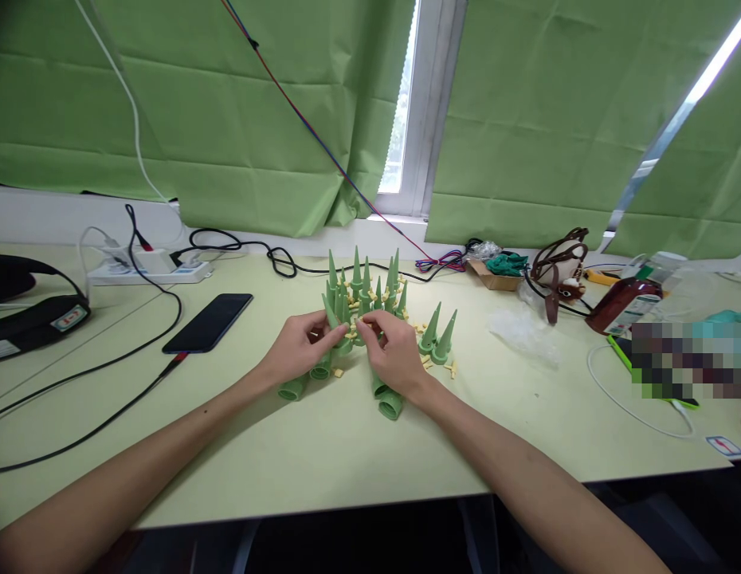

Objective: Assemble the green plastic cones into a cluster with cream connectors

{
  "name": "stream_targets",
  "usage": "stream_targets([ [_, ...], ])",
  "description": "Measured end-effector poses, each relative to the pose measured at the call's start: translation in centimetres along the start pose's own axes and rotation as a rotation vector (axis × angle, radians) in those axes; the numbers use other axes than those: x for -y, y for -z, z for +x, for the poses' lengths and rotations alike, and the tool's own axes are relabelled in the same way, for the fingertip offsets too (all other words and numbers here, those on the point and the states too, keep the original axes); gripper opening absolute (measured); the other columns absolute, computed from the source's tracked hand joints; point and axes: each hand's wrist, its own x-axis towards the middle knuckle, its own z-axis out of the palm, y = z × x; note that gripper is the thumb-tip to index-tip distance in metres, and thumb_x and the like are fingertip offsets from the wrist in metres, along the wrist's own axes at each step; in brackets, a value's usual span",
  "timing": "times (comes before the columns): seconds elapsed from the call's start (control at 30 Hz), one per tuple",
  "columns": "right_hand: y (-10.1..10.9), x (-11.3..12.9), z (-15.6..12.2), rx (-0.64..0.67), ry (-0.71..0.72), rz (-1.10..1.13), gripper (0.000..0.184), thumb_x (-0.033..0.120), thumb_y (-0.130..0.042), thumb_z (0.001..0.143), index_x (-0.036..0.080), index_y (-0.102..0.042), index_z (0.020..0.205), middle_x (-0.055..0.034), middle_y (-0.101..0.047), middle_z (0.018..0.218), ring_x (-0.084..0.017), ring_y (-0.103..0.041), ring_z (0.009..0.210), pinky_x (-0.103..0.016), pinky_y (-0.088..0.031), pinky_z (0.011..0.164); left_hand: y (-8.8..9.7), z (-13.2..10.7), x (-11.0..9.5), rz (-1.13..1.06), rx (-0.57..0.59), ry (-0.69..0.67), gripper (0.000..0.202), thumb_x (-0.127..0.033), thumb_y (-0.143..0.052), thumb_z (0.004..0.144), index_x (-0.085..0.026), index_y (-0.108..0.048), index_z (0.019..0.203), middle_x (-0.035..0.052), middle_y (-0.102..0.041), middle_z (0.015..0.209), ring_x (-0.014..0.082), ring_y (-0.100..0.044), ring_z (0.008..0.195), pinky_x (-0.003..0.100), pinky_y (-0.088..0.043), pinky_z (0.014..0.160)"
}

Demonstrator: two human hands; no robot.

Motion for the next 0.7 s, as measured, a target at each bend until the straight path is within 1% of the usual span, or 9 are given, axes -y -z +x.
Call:
stream_targets([
  [0.07,-0.01,-0.04,-0.06,0.018,0.005,-0.003,0.018,0.031,-0.053,0.095,0.019,-0.061,0.085,-0.0027,-0.064,0.076,-0.013,-0.056,0.059,-0.024,-0.045,0.05,0.03,0.04,0.02,-0.052,-0.02,0.02,0.038,-0.046,-0.058,0.088,-0.017,-0.048,0.065,-0.0027,-0.045,0.058,0.0099,-0.042,0.053,0.023,-0.033,0.049],
  [0.17,-0.03,-0.09,-0.14,0.048,0.017,-0.01,0.019,0.03,-0.052,0.096,0.019,-0.061,0.084,-0.002,-0.062,0.072,-0.012,-0.055,0.057,-0.025,-0.046,0.052,0.0,0.06,0.01,-0.103,-0.017,0.038,0.038,-0.046,-0.059,0.087,-0.017,-0.048,0.065,-0.0031,-0.043,0.057,0.0095,-0.04,0.052,0.022,-0.032,0.048],
  [0.33,-0.04,-0.03,-0.18,0.082,0.029,-0.021,0.02,0.03,-0.05,0.097,0.019,-0.061,0.083,-0.0018,-0.063,0.072,-0.012,-0.054,0.057,-0.026,-0.045,0.055,-0.15,-0.07,-0.07,-0.152,0.003,0.024,0.037,-0.045,-0.06,0.087,-0.016,-0.049,0.067,-0.0033,-0.042,0.058,0.0088,-0.039,0.053,0.022,-0.033,0.049],
  [0.5,-0.09,-0.07,-0.17,0.102,0.034,-0.027,0.022,0.031,-0.049,0.097,0.019,-0.06,0.082,-0.0011,-0.061,0.069,-0.012,-0.051,0.055,-0.025,-0.042,0.053,-0.22,-0.22,-0.16,-0.173,0.009,0.019,0.037,-0.045,-0.06,0.087,-0.016,-0.051,0.068,-0.0035,-0.041,0.058,0.0084,-0.038,0.053,0.022,-0.032,0.048],
  [0.7,-0.21,-0.27,-0.21,0.111,0.051,-0.036,0.023,0.032,-0.049,0.097,0.019,-0.061,0.083,-0.0011,-0.061,0.069,-0.012,-0.052,0.056,-0.025,-0.042,0.054,-0.18,-0.26,-0.28,-0.171,0.007,0.02,0.038,-0.046,-0.062,0.086,-0.016,-0.051,0.066,-0.0038,-0.041,0.058,0.0085,-0.038,0.052,0.022,-0.031,0.047],
])
